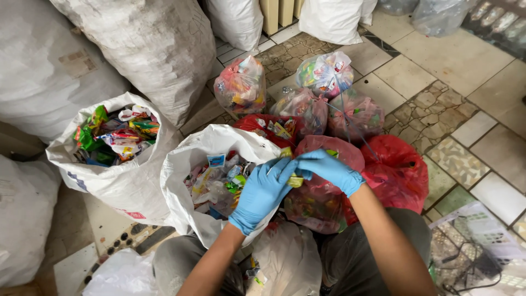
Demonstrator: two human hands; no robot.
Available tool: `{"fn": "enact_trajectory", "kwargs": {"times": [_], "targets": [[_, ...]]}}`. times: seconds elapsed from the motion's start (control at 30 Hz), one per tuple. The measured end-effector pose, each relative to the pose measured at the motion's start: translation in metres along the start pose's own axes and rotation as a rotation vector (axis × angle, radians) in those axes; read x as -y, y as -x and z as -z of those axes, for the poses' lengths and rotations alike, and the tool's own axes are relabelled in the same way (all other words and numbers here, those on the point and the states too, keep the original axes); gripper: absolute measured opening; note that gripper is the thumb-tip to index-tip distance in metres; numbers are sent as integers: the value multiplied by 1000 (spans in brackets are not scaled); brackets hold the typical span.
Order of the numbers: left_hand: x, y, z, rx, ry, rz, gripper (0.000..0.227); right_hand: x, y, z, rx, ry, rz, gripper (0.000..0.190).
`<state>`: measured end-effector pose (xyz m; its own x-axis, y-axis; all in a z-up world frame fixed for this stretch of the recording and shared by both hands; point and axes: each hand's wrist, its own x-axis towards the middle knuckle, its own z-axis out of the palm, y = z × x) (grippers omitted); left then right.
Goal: The person sits on the floor and sorts snack items from several plastic bags into a large white sack. They handle various packaged snacks, including chips and biscuits, transferring them one by one.
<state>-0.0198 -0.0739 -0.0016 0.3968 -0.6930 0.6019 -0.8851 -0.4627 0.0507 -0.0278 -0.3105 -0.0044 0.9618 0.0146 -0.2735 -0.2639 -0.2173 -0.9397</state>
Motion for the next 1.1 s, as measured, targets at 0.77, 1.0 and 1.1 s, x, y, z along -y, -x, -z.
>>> {"fn": "enact_trajectory", "kwargs": {"times": [0.77,1.0,1.1], "targets": [[85,53,7,334,64,740,34,-221,-166,29,-161,1412,-412,35],[83,53,-3,382,38,766,22,-178,-143,10,-179,1133,-529,39],[83,55,-4,405,67,771,24,-182,-142,13,-148,1167,-481,38]]}}
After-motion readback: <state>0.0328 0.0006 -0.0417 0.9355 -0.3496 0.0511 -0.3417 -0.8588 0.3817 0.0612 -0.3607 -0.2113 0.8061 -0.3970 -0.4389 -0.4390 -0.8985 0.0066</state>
